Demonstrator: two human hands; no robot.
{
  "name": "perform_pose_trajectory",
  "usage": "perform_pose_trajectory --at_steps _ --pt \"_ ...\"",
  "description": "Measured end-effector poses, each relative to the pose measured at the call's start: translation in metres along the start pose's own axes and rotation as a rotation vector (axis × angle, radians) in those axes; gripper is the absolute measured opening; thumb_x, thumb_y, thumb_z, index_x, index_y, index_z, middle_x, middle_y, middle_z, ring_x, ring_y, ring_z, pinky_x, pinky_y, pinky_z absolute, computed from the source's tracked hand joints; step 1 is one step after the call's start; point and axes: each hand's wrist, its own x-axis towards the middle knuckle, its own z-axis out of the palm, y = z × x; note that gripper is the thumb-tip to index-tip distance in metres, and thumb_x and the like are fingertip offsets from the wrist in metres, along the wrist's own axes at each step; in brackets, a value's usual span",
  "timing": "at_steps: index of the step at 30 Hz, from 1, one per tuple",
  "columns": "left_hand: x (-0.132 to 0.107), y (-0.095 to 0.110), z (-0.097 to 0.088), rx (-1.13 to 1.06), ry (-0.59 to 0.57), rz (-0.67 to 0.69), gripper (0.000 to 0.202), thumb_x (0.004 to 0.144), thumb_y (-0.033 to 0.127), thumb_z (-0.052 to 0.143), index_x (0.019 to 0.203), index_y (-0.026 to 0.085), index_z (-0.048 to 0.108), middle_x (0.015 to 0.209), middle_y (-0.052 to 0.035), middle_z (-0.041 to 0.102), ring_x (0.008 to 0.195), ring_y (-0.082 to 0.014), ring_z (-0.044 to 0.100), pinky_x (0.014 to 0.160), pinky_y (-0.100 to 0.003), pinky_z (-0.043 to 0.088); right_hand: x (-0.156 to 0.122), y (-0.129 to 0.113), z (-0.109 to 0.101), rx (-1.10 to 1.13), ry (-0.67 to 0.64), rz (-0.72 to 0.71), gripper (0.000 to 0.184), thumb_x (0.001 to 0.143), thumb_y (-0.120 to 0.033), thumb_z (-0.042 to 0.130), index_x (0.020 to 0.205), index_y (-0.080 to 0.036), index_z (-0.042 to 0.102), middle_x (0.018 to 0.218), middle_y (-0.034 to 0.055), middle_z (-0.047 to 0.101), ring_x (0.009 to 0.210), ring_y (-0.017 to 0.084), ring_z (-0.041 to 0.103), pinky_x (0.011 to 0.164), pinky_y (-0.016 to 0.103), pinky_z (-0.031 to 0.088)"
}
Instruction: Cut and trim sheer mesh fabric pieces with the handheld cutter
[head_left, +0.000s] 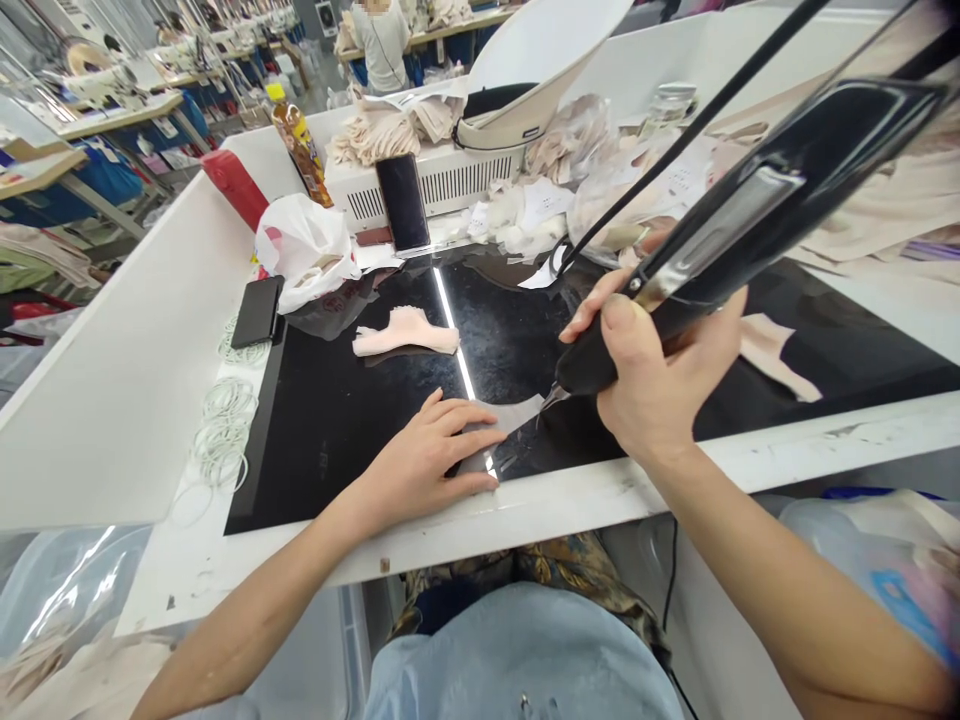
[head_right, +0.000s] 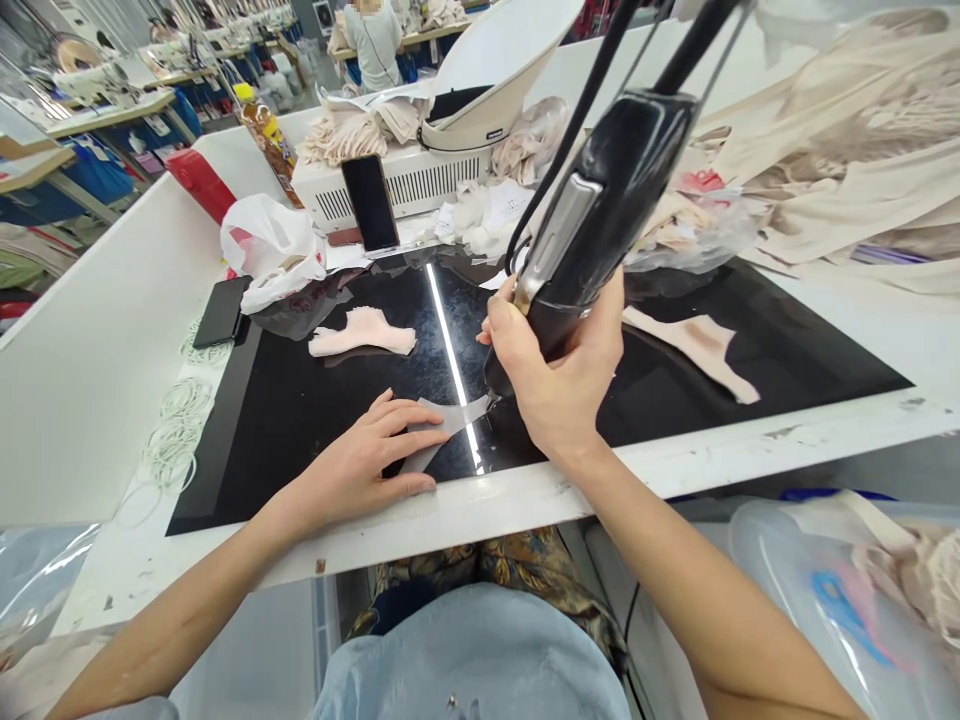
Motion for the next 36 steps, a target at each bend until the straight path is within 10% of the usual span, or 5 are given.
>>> perform_pose_trajectory --at_steps 14,19,22,28,36 --pt "0.007 -0.012 0.013 0.016 0.356 -0.315 0.018 0.096 0.027 0.064 0.113 0.022 0.063 0.132 -0.0075 0.059 0.127 -0.0237 0.053 0.111 -0.043 0.043 0.014 -0.003 -0.01 -0.141 -0.098 -0.014 0.039 0.086 -0.035 0.072 0.12 -0.031 0.054 0.117 0.0081 0.065 0.102 0.023 0.066 0.091 0.046 0.056" --pt "0.008 -0.011 0.012 -0.055 0.378 -0.291 0.004 0.096 0.024 0.063 0.092 0.021 0.063 0.124 -0.0048 0.062 0.122 -0.0213 0.055 0.106 -0.038 0.043 0.0 -0.003 -0.018 -0.296 0.116 -0.208 0.047 0.089 -0.025 0.068 0.132 -0.035 0.051 0.124 0.006 0.059 0.113 0.023 0.061 0.092 0.044 0.054" --pt "0.009 -0.006 0.008 -0.132 0.369 -0.278 0.009 0.097 0.024 0.059 0.089 0.021 0.061 0.118 -0.004 0.065 0.119 -0.0205 0.055 0.105 -0.036 0.041 -0.015 0.001 -0.02 -0.414 -0.046 -0.261 0.029 0.086 -0.023 0.07 0.113 -0.03 0.063 0.103 0.004 0.065 0.099 0.023 0.063 0.089 0.043 0.053" --pt "0.006 0.0 -0.006 -0.377 0.333 -0.389 0.013 0.099 0.03 0.053 0.091 0.021 0.058 0.087 0.0014 0.064 0.082 -0.0156 0.057 0.079 -0.029 0.044 -0.032 0.019 -0.002 -0.449 -0.886 -0.013 0.03 0.098 -0.033 0.051 0.127 -0.027 0.056 0.122 0.0066 0.069 0.116 0.023 0.062 0.104 0.046 0.046" --pt "0.001 -0.027 -0.026 -0.662 0.452 -0.466 0.017 0.093 0.035 0.056 0.094 0.019 0.053 0.075 0.0034 0.061 0.065 -0.0095 0.057 0.062 -0.021 0.043 -0.024 0.025 0.022 -0.41 -0.948 0.151 0.023 0.1 -0.044 0.047 0.095 -0.024 0.057 0.082 -0.0019 0.065 0.072 0.013 0.059 0.067 0.027 0.05"
